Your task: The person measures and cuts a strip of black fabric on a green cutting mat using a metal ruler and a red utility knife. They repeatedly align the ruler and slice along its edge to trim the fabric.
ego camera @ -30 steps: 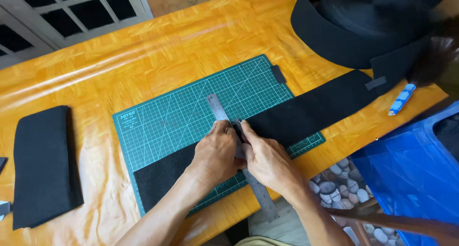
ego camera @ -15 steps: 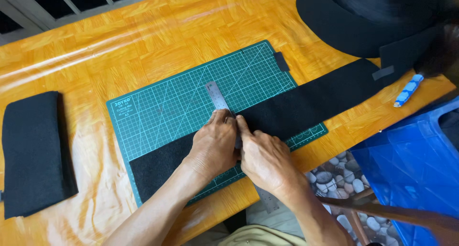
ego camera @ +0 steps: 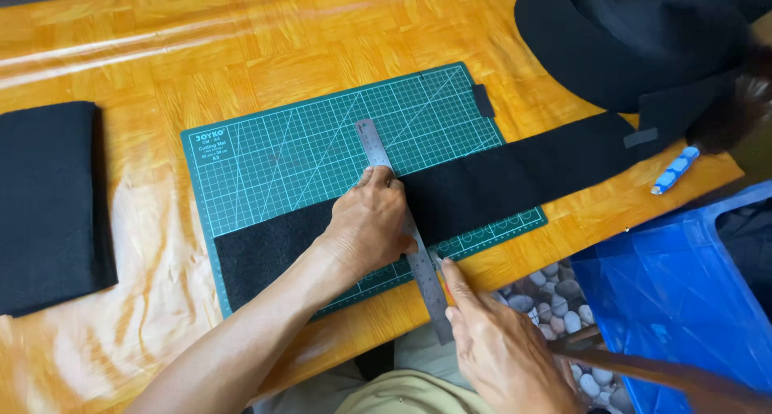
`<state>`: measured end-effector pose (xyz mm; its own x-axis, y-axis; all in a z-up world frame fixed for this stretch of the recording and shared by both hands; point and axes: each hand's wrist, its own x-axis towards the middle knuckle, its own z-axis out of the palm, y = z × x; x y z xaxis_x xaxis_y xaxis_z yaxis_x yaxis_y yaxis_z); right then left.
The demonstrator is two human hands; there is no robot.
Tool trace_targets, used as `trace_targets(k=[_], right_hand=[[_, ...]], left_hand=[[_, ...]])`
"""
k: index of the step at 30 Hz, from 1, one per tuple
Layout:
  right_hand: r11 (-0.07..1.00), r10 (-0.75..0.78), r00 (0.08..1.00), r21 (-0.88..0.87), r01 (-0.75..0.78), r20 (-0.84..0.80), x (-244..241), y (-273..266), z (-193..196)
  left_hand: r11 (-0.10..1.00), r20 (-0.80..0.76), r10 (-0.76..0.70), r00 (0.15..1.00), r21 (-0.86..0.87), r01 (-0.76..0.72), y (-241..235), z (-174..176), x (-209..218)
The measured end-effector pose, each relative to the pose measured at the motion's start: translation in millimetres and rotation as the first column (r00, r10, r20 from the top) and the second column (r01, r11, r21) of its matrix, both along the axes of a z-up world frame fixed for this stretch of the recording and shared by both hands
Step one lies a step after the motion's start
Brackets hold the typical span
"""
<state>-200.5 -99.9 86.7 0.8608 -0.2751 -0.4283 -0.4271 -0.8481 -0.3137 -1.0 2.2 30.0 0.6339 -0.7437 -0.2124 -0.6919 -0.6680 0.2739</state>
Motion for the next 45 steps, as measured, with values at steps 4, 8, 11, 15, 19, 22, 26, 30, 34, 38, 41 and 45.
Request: trace_targets(k=[4,8,11,15,19,22,26,30,34,38,41,45], right_hand=[[0.998,0.047,0.999,-0.040,-0.046,0.019,8,-16,6],[0.983,-0.089,0.956,0.182,0.038,0.278,58,-16,18],[0.972,-0.104,0.948,0.232,0.033,0.302,89,-20,3],[0.953,-0.072,0.926,0.299,-0.045,0.371,104,-23,-28],[0.956,-0.046,0.964,0.293,-0.034,0.262,102,-17,-16],[0.978,0.048,0.924,0.172,-0.121,0.378,103,-16,-23],[0.991,0.127,0.980,0.014,-0.130,0.153,112,-10,-3],[0.983,0.178,0.980,-0.054,-0.174,0.093,98,-3,15],[0.980,0.183,0.983,-0.084,-0.181,0.017,57,0,11],[0.979,0.122,0.992,-0.163,-0.125,-0.033,24,5,-5],[0.981,0.091,0.992,-0.164,-0.105,-0.091,2,0,-18],[0.999,0.012,0.997,0.047,-0.008,-0.077,-5,-20,-21]], left_hand=[[0.999,0.054,0.008,0.999,-0.053,-0.005,1,-8,0],[0.998,0.024,0.002,1.000,-0.058,-0.001,0,-8,-2],[0.996,0.041,0.006,0.999,-0.088,-0.002,0,-8,-1],[0.997,0.074,-0.045,0.996,-0.058,0.049,1,-19,2],[0.997,0.067,-0.025,0.997,0.068,0.020,0,10,-5],[0.995,0.058,-0.036,0.998,-0.087,0.041,3,-15,2],[0.988,0.108,-0.063,0.992,-0.137,0.077,4,-20,3],[0.991,0.134,-0.044,0.990,-0.116,0.060,4,-14,0],[0.996,0.081,-0.029,0.996,-0.077,0.035,2,-8,0],[0.995,0.095,-0.013,0.995,-0.098,0.022,3,-11,-2],[0.996,0.058,0.006,0.998,-0.092,-0.001,1,-10,-2],[1.000,0.007,0.019,1.000,-0.016,-0.019,-2,-3,-1]])
